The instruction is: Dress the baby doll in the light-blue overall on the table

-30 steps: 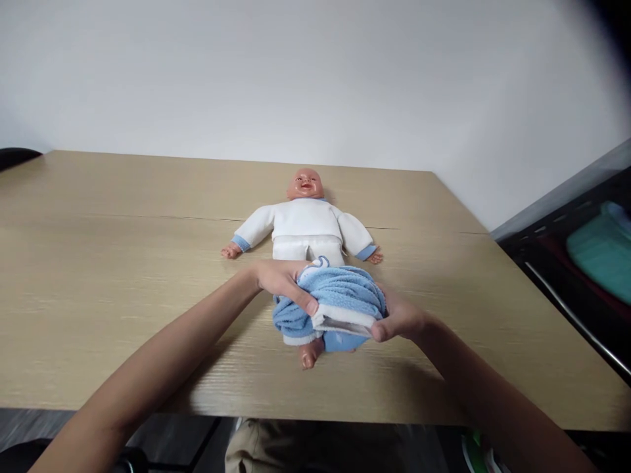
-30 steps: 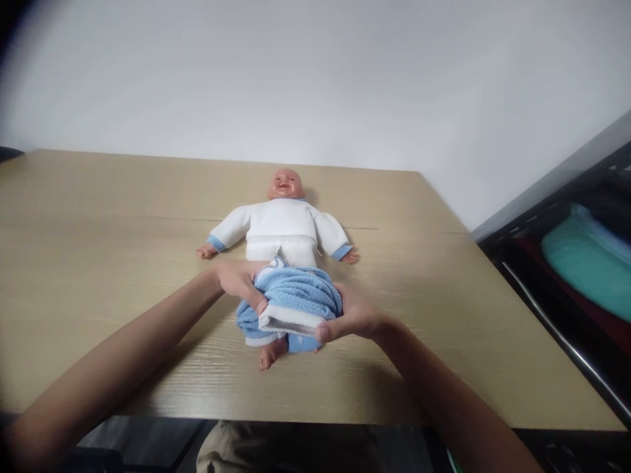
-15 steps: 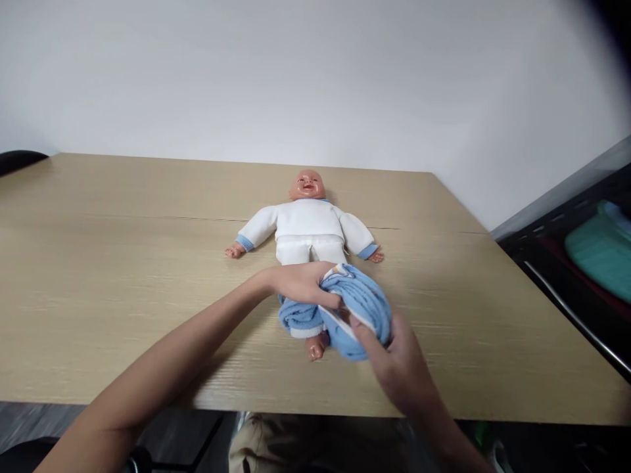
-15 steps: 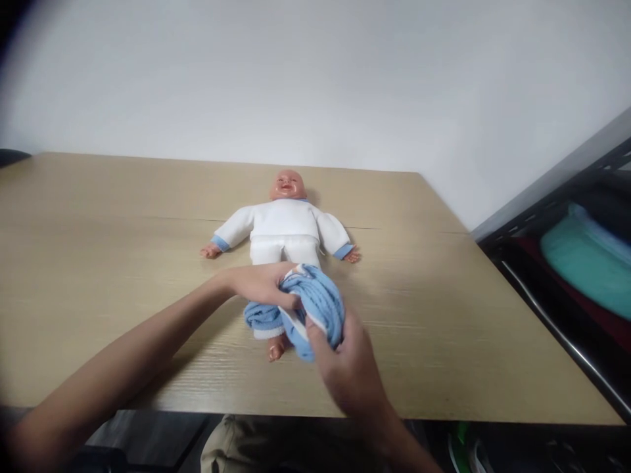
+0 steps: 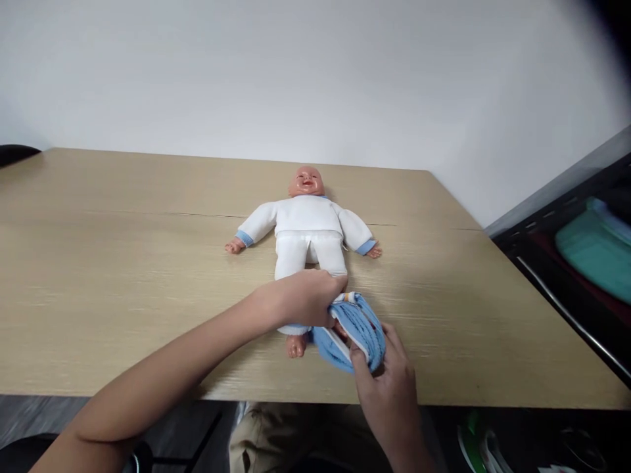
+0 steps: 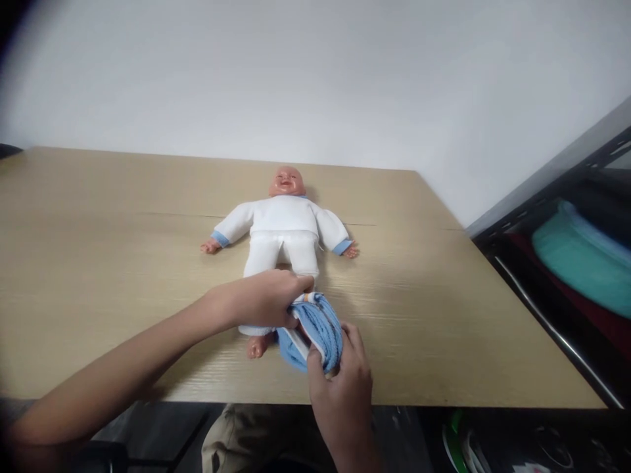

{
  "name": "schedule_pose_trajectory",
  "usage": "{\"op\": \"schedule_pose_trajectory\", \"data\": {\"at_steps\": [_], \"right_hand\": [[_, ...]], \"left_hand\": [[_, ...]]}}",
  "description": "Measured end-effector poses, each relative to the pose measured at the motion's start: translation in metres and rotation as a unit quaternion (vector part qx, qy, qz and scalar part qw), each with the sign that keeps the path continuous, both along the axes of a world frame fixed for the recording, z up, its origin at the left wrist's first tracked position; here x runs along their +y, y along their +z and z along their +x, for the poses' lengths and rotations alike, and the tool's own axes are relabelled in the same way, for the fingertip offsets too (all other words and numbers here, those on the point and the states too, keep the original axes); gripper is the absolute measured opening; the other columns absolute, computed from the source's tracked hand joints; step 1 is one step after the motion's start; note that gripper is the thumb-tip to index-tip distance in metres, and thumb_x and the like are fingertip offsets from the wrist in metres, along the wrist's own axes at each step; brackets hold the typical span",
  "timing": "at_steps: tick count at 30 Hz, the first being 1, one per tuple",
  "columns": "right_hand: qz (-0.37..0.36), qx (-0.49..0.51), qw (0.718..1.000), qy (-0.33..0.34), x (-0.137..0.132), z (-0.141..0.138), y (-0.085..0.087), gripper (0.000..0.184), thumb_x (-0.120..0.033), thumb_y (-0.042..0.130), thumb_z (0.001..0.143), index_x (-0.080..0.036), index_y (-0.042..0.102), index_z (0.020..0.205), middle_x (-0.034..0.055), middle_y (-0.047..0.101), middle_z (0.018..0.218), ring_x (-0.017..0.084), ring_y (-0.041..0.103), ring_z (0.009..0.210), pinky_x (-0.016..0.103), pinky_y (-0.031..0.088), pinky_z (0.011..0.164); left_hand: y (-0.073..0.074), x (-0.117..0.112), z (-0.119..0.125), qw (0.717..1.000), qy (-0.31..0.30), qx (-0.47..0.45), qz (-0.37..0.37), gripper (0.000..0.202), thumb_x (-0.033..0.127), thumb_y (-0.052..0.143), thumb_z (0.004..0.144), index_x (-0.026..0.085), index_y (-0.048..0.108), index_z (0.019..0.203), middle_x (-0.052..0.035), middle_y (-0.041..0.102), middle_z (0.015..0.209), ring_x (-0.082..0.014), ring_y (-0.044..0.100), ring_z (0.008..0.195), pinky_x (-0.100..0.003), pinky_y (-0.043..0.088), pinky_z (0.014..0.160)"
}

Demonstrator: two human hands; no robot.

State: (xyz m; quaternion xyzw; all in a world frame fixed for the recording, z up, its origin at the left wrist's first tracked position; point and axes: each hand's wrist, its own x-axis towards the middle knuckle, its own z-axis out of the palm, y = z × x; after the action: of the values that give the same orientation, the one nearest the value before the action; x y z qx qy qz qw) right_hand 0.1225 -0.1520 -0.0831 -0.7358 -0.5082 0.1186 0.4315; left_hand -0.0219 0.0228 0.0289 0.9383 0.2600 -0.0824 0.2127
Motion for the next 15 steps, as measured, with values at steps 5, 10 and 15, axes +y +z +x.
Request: {"op": "schedule_pose_trajectory", "data": {"at_steps": [5,10,15], "right_hand": [[-0.048,0.098,0.993,0.047,-0.005,-0.005,-0.004,0.034,-0.034,0.062,0.094,-0.021,0.077,0.122,0.0114,0.082,0.117,0.032,0.079,0.109,0.042,0.065,0.093],[-0.078,0.21,0.973,0.052,-0.003,-0.002,-0.011,0.035,-0.038,0.065,0.096,-0.022,0.077,0.124,0.0114,0.084,0.117,0.033,0.079,0.115,0.046,0.066,0.097],[-0.054,0.327,0.943,0.043,0.008,-0.005,-0.008,0.045,-0.042,0.063,0.099,-0.022,0.064,0.139,0.0124,0.078,0.134,0.033,0.075,0.126,0.05,0.061,0.109]], "left_hand": [[0.003,-0.009,-0.002,0.998,0.022,0.048,0.025,0.042,0.037,0.077,0.086,0.021,0.06,0.121,-0.01,0.074,0.099,-0.031,0.071,0.091,-0.036,0.048,0.07],[0.009,-0.004,-0.007,0.999,0.024,0.026,-0.029,0.044,0.035,0.076,0.086,0.024,0.057,0.125,-0.0076,0.072,0.102,-0.0285,0.069,0.09,-0.035,0.047,0.071],[0.001,0.002,-0.014,0.992,0.033,-0.039,-0.116,0.045,0.03,0.077,0.079,0.024,0.055,0.118,-0.005,0.069,0.101,-0.0276,0.067,0.092,-0.035,0.045,0.074]]}}
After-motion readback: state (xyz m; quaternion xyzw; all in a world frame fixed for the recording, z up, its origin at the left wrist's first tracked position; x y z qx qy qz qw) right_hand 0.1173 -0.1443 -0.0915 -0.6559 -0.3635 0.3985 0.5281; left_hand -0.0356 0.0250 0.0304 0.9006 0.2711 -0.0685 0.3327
